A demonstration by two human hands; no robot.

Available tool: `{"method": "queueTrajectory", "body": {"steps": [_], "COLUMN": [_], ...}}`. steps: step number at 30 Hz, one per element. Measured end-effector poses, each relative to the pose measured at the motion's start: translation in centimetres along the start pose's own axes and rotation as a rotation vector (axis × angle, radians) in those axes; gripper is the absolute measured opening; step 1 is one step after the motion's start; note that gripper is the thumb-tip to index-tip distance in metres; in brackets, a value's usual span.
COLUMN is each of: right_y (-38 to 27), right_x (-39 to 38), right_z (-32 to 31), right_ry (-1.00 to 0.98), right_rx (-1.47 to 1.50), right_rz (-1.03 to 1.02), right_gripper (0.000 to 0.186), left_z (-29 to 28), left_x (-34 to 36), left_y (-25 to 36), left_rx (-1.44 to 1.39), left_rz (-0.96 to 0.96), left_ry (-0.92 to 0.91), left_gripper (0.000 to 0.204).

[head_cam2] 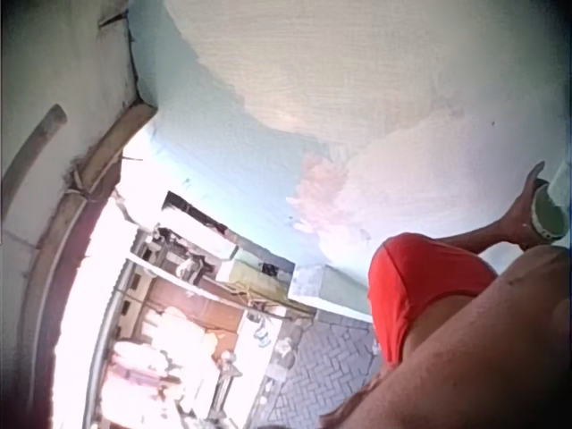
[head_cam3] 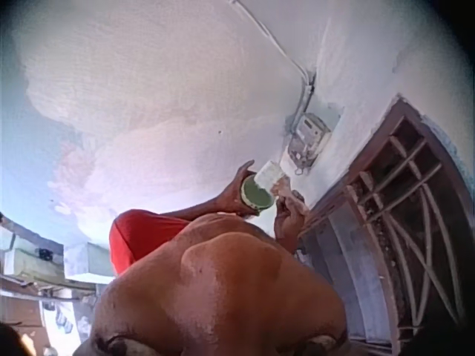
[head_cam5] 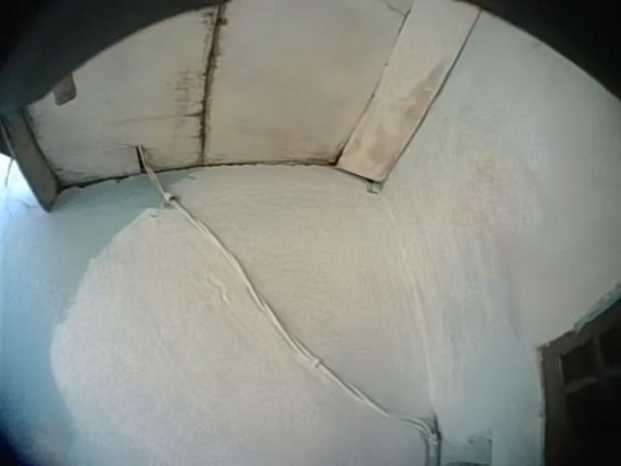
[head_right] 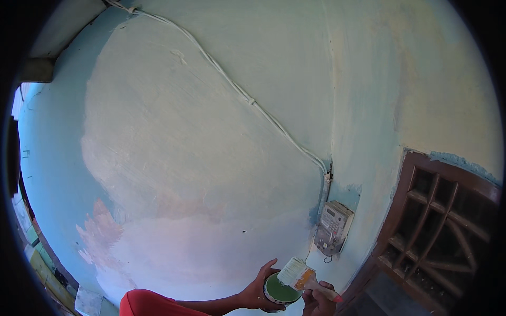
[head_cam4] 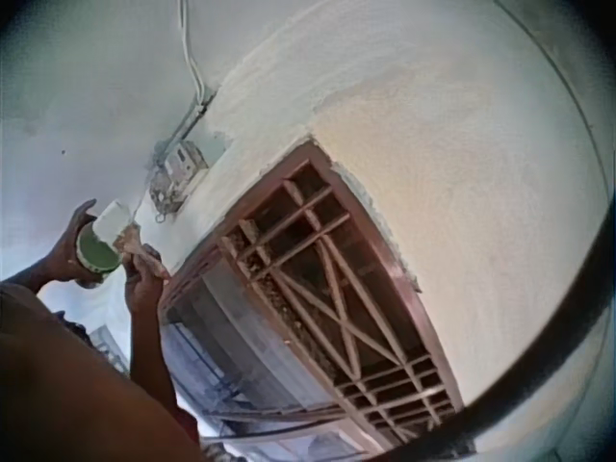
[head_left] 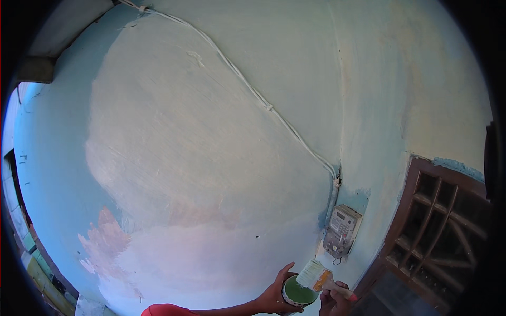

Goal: The person is painting a high ceiling and the wall area around an electrical meter using a paint brush and a small container of light green paint.

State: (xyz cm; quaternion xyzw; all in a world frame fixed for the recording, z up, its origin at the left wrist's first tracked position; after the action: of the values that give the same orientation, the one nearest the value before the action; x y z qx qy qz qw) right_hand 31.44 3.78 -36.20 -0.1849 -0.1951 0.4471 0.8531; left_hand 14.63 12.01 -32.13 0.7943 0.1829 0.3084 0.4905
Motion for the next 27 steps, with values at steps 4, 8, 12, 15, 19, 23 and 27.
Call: {"method": "queueTrajectory", "body": {"steps": [4, 8, 12, 15, 19, 23, 27], "right_y": [-0.8, -3.0, -6.5, -9.7, -13.9, -18.5, -21.3], "right_x": [-0.6, -1.0, -0.6, -0.3, 0.8, 3.1, 5.2], "right_z": [-1.2, -0.4, 1.2, 1.6, 4.5, 8.4, 14.4], "right_ry": [0.150, 0.133, 0.146, 0.292, 0.204, 0.116, 0.036], "right_rx": [-0.069, -0.091, -0.174, -0.276, -0.364, -0.549, -0.841], "right_rz": [-0.067, -0.145, -0.250, -0.353, -0.452, -0.635, -0.784], "right_gripper": [0.024, 0.016, 0.022, 0.028, 0.028, 0.029, 0.028], "left_z": [-0.4, -0.1, 0.6, 1.3, 2.1, 2.1, 2.0], "left_x": [0.5, 1.6, 2.7, 3.2, 3.8, 3.9, 3.8], "left_y": [-0.5, -2.2, -3.0, -3.3, -3.6, -4.2, -4.7], "left_rx": [0.007, -0.012, -0.087, -0.163, -0.210, -0.277, -0.273], "left_rz": [0.101, 0.168, 0.196, 0.198, 0.242, 0.232, 0.220], "left_ry": [0.069, 0.064, 0.066, 0.067, 0.051, 0.051, 0.054], "left_gripper": [0.148, 0.157, 0.155, 0.151, 0.148, 0.148, 0.147]}}
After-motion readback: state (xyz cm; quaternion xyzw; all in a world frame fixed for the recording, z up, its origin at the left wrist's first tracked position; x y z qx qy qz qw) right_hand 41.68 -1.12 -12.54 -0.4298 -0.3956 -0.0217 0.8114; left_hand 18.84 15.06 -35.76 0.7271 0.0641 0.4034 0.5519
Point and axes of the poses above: each hand's wrist, its own x-axis towards the middle knuckle, its own z-axis out of the palm, y = z × x, the point moved 10 cm from there along x, towards the middle knuckle, and after that the axes turned 6 degrees about x, right-handed, at the moved point
